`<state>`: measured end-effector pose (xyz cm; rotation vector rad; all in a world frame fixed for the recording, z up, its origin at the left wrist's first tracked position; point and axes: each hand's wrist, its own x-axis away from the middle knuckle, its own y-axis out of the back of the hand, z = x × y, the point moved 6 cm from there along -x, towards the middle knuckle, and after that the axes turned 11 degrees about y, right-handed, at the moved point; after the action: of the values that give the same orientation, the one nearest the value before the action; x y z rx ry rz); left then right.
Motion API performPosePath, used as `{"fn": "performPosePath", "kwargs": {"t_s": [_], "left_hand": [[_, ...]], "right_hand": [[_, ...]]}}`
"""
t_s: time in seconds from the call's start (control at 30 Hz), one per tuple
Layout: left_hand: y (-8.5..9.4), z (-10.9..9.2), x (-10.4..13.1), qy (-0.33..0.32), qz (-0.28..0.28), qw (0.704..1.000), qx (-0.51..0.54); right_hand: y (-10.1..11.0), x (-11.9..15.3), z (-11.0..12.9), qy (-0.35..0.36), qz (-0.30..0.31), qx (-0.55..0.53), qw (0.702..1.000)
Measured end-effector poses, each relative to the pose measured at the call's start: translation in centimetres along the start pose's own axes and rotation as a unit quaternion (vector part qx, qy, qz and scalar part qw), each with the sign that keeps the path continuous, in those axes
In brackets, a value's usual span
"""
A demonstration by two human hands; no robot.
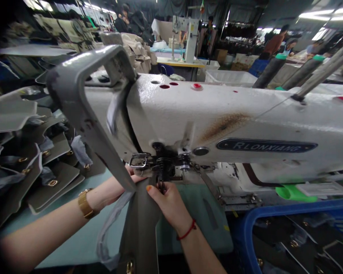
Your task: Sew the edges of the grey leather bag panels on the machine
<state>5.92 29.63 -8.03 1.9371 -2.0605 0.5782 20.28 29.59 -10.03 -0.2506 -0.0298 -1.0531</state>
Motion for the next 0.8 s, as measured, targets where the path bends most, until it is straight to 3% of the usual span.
{"fn": "performPosePath", "kwargs": {"t_s": [0.1, 0.2, 0.3, 0.37, 0.43, 0.5, 0.57, 0.67, 0.8], "left_hand": [[1.7, 1.0, 0.7, -0.033, -0.064, 0.997, -0.026], [3.5, 4.4, 2.3, -0.052, -0.126, 0.989, -0.051], [3.1, 8.7, 3.5, -0.052, -0.079, 0.993, -0.076], [2.0, 10.1, 4.0, -0.077, -0.062, 0.991, -0.088], [1.0, 10.1, 4.1, -0.088, -0.098, 0.988, -0.084], [-0.1, 9.2, 4.1, -0.059, -0.129, 0.987, -0.07], [-1.4, 8.0, 4.1, -0.02, -0.116, 0.992, -0.052], [-2.5, 6.2, 4.6, -0.012, -0.102, 0.994, -0.025], [-2.4, 5.1, 5.6, -0.025, -0.153, 0.987, -0.036]], "right_hand": [[0.2, 0.5, 0.8, 0.008, 0.026, 0.017, 0.999], [0.2, 1.7, 1.2, 0.024, 0.055, 0.059, 0.996], [0.1, 3.5, 0.5, 0.023, 0.038, 0.076, 0.996], [-0.4, 4.7, -0.7, 0.001, 0.013, 0.029, 0.999], [-1.2, 5.8, -2.1, -0.028, -0.011, -0.02, 0.999], [-1.5, 6.6, -3.2, -0.043, -0.05, -0.021, 0.998], [-1.6, 7.0, -3.7, -0.039, -0.085, 0.009, 0.996], [-1.6, 7.2, -3.1, -0.019, -0.111, 0.058, 0.992], [-1.6, 7.2, -1.9, -0.002, -0.11, 0.092, 0.99]]}}
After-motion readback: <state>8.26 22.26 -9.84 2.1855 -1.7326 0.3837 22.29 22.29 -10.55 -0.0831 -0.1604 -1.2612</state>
